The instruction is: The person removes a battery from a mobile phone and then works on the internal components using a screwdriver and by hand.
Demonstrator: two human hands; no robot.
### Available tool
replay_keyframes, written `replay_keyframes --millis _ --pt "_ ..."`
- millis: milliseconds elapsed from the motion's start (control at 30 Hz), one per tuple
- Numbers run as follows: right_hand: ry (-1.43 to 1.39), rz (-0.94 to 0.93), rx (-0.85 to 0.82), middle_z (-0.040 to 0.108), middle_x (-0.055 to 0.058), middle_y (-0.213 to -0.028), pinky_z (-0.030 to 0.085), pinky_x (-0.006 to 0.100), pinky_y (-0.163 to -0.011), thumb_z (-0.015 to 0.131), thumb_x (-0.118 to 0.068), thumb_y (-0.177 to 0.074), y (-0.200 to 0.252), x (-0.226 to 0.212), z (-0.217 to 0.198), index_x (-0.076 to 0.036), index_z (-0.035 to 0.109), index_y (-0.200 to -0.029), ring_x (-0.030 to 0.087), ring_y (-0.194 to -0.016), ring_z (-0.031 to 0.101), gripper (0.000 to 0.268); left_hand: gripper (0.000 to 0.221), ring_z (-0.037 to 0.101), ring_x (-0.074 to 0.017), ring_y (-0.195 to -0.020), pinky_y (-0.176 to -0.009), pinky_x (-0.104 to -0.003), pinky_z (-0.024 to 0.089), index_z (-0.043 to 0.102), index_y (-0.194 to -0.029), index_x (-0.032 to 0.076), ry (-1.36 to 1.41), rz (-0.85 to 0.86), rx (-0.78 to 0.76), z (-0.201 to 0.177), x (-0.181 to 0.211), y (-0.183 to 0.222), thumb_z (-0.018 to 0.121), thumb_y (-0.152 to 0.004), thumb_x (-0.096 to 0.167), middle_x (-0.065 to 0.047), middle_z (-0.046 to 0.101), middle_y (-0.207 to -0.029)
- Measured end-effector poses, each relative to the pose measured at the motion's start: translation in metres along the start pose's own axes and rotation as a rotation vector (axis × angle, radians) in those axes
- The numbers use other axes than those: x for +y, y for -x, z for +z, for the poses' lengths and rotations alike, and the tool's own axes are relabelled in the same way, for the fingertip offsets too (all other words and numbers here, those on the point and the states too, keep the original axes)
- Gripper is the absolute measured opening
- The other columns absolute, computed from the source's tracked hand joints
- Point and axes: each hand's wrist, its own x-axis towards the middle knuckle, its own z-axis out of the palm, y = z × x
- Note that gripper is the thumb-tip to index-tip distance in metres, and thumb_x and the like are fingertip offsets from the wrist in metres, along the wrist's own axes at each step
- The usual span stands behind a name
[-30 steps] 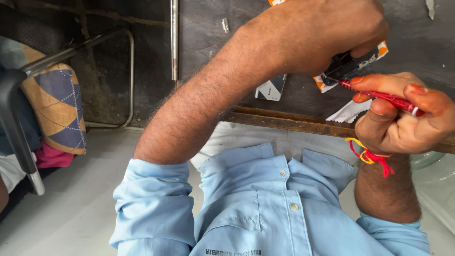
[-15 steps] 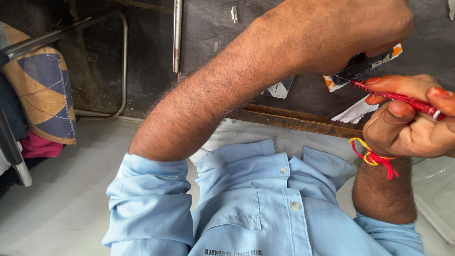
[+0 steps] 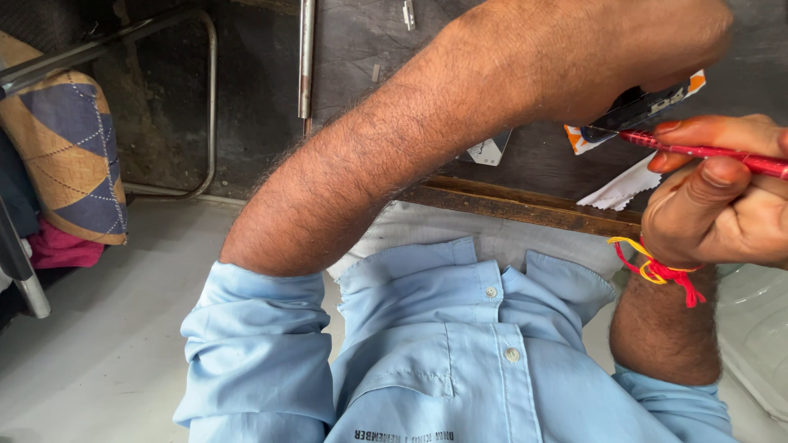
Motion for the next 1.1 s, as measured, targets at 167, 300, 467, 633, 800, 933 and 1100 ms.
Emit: replay_keyframes --millis 167,300,467,633,800,933,1100 --pt "0.018 0.058 -0.028 0.071 0.025 -0.087 0.049 0.028 -0.053 0.05 -0.036 -0.122 -0.004 -0.007 -0.002 0.013 0.06 -0.109 0.026 -0.059 0.063 0.051 0.016 0.062 -0.0172 -0.038 -0.026 -0.038 0.039 0.067 -0.058 0.014 -0.101 -0.013 -0.002 0.003 0.002 0.0 0.083 -0.059 0.011 -0.005 0.061 -0.046" --pt "0.017 0.077 -0.037 0.071 0.024 -0.086 0.048 0.027 -0.053 0.051 -0.037 -0.122 -0.006 -0.008 -0.002 0.015 0.066 -0.102 0.025 -0.058 0.062 0.057 0.015 0.062 -0.0168 -0.038 -0.026 -0.037 0.039 0.068 -0.058 0.014 -0.092 0.003 0.0 0.002 0.001 0.0 0.083 -0.058 0.012 -0.005 0.061 -0.047" --pt "-0.003 0.121 -0.055 0.069 0.025 -0.092 0.051 0.028 -0.059 0.054 -0.026 -0.119 -0.008 -0.011 -0.004 0.014 0.064 -0.105 0.025 -0.064 0.063 0.044 0.015 0.063 -0.0181 -0.04 -0.027 -0.038 0.041 0.069 -0.06 0.014 -0.083 0.003 -0.066 0.002 0.0 -0.001 0.083 -0.055 0.013 -0.005 0.063 -0.048" --pt "-0.005 0.268 -0.145 0.067 0.025 -0.097 0.054 0.029 -0.067 0.058 -0.013 -0.116 -0.015 -0.022 -0.011 0.014 0.063 -0.106 0.025 -0.071 0.065 0.029 0.015 0.063 -0.0185 -0.039 -0.028 -0.038 0.041 0.067 -0.059 0.013 -0.104 -0.004 0.022 0.002 0.002 0.001 0.081 -0.056 0.011 -0.005 0.061 -0.047" --pt "0.039 0.446 -0.352 0.066 0.025 -0.102 0.058 0.029 -0.075 0.062 0.0 -0.113 -0.031 -0.046 -0.026 0.013 0.062 -0.107 0.025 -0.079 0.067 0.015 0.015 0.064 -0.0205 -0.041 -0.029 -0.038 0.042 0.068 -0.062 0.013 -0.099 0.005 0.063 0.002 0.0 0.002 0.081 -0.056 0.013 -0.006 0.063 -0.05" --pt "0.146 0.436 -0.547 0.064 0.025 -0.107 0.06 0.03 -0.082 0.066 0.01 -0.111 -0.052 -0.063 -0.035 0.013 0.061 -0.107 0.025 -0.084 0.069 0.007 0.016 0.064 -0.0201 -0.042 -0.029 -0.039 0.041 0.068 -0.063 0.012 0.014 -0.029 0.011 0.006 0.0 0.002 0.084 -0.058 0.012 -0.007 0.064 -0.051" --pt "0.385 0.104 -0.68 0.063 0.021 -0.103 0.052 0.031 -0.07 0.079 0.004 -0.102 -0.08 -0.078 -0.028 0.012 0.061 -0.107 0.025 -0.078 0.063 0.02 0.017 0.062 -0.0199 -0.04 -0.029 -0.039 0.04 0.068 -0.06 0.014 -0.004 -0.009 0.019 0.009 -0.004 0.004 0.083 -0.051 0.014 -0.006 0.063 -0.05"
